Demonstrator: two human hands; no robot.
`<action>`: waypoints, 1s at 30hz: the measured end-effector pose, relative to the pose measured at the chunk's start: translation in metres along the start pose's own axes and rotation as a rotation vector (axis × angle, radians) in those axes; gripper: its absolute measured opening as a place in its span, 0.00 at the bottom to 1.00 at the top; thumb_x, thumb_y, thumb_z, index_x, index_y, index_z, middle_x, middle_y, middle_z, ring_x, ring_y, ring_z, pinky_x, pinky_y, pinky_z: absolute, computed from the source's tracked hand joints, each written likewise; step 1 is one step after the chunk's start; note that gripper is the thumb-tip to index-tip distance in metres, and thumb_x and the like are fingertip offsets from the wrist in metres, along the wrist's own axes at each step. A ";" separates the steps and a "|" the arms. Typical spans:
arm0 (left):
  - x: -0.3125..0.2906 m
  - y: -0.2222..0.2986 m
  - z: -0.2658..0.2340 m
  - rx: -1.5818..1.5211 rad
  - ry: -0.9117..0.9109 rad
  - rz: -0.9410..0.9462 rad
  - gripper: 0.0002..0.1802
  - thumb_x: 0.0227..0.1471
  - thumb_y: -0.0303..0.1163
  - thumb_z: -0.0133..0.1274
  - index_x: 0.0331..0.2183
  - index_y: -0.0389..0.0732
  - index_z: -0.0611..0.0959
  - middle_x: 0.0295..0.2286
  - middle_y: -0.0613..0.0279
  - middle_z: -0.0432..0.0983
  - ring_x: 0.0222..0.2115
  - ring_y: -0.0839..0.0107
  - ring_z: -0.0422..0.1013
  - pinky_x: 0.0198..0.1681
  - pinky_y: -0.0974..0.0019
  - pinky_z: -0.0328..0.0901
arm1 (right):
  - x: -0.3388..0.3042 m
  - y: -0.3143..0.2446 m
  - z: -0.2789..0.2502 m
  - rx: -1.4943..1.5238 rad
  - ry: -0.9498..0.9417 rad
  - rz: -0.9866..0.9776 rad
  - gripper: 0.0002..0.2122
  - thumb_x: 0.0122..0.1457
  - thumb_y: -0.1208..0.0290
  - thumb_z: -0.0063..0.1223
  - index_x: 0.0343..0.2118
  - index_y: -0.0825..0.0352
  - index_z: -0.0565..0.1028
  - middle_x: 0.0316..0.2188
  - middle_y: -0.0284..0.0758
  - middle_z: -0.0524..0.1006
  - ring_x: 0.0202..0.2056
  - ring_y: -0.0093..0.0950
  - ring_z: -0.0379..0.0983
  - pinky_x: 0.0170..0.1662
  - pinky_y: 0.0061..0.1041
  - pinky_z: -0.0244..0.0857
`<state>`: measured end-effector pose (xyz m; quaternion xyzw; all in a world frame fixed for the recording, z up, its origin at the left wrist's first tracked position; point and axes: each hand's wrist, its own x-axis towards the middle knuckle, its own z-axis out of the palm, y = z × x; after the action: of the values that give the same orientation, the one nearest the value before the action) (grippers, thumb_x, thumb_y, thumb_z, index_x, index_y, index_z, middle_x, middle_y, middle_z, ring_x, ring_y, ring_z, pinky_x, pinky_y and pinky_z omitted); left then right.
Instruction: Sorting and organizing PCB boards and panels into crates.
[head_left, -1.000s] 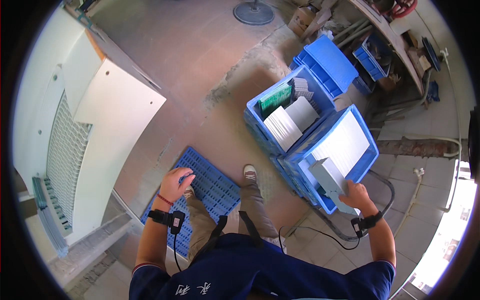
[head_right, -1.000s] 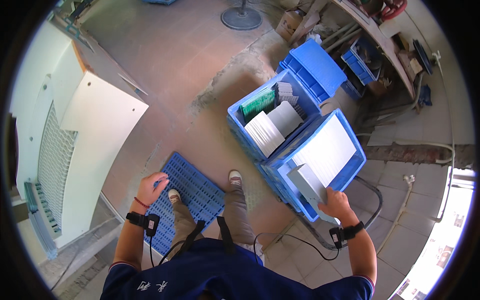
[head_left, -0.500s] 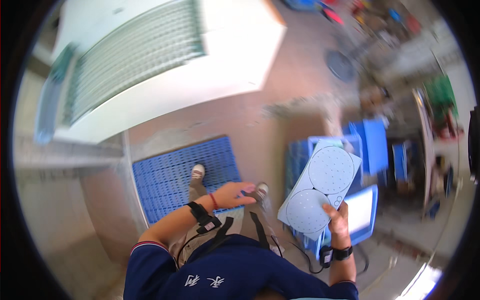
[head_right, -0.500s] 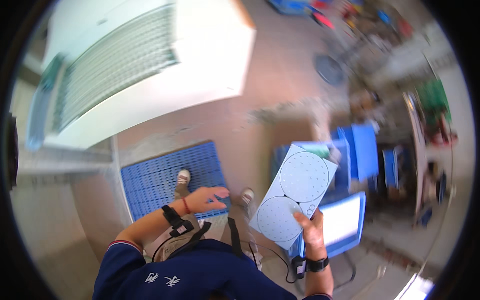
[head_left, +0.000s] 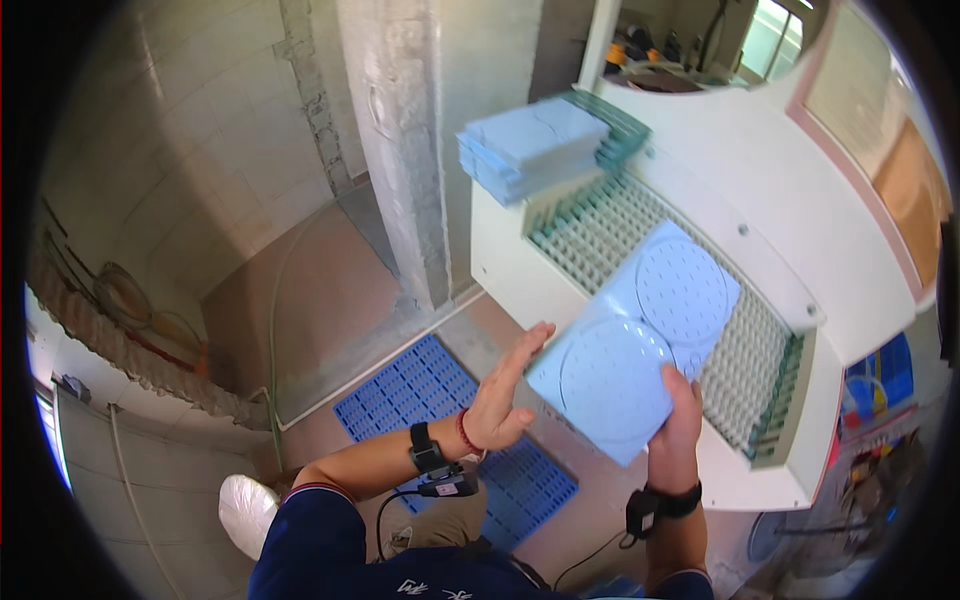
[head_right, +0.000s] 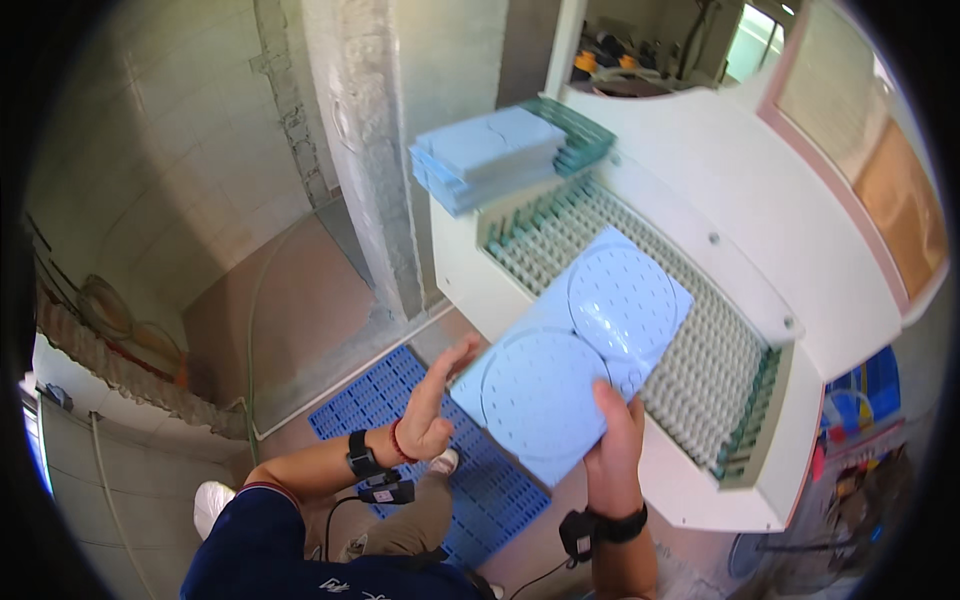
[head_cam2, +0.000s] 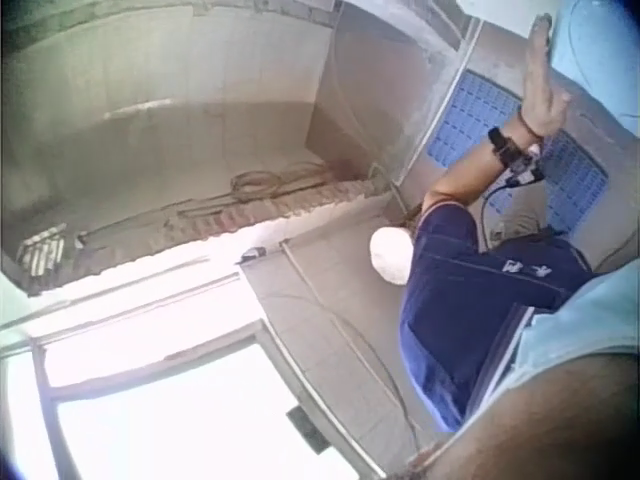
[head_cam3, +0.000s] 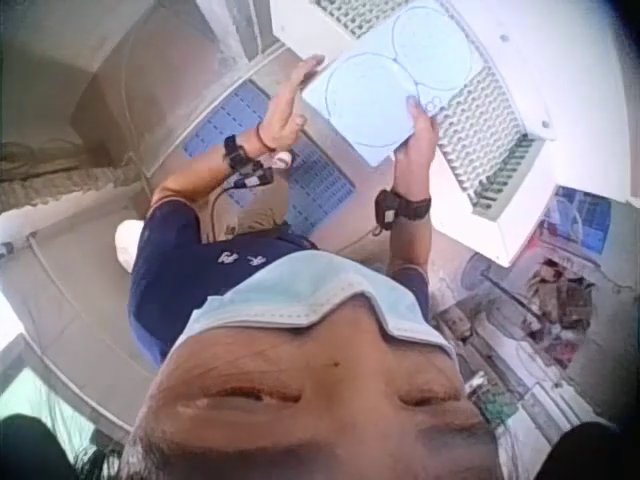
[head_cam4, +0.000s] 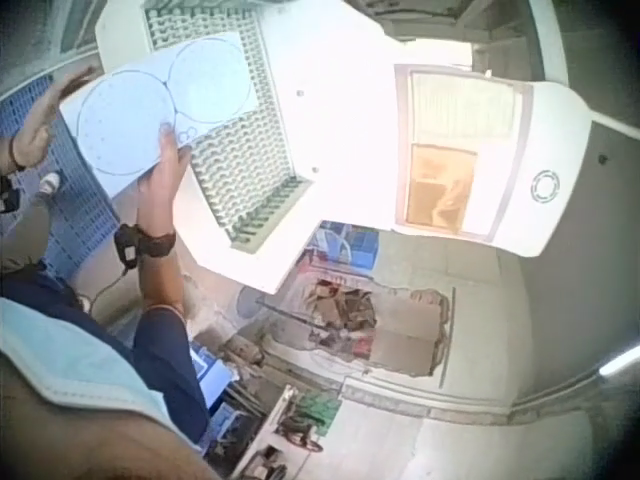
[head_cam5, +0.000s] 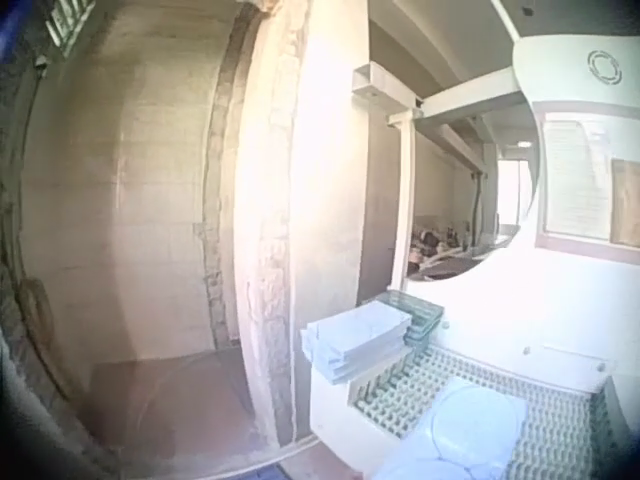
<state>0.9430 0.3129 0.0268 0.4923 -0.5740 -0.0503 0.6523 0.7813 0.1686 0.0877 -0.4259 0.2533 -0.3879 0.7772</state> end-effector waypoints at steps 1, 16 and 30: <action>0.025 -0.009 -0.015 0.013 0.022 0.015 0.42 0.54 0.53 0.39 0.55 0.26 0.53 0.54 0.40 0.54 0.55 0.50 0.54 0.56 0.58 0.51 | 0.032 0.001 0.025 0.027 -0.081 0.008 0.23 0.51 0.71 0.51 0.48 0.78 0.63 0.44 0.45 0.70 0.44 0.33 0.69 0.47 0.30 0.64; 0.253 -0.195 -0.150 0.494 0.402 -0.030 0.21 0.57 0.40 0.38 0.47 0.36 0.69 0.49 0.48 0.64 0.55 0.47 0.52 0.57 0.52 0.47 | 0.317 0.015 0.190 -0.098 -0.250 0.193 0.21 0.52 0.62 0.52 0.48 0.63 0.66 0.42 0.36 0.72 0.42 0.32 0.71 0.44 0.36 0.67; 0.251 -0.196 -0.145 0.311 0.429 -0.253 0.17 0.55 0.36 0.42 0.44 0.37 0.74 0.37 0.50 0.73 0.37 0.60 0.70 0.41 0.63 0.63 | 0.319 -0.051 0.192 -1.273 -0.439 0.502 0.39 0.46 0.28 0.34 0.17 0.72 0.69 0.16 0.45 0.74 0.15 0.32 0.73 0.18 0.26 0.70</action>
<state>1.2404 0.1394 0.0861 0.6536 -0.3578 0.0627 0.6639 1.0824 -0.0205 0.2088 -0.7935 0.3587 0.1201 0.4768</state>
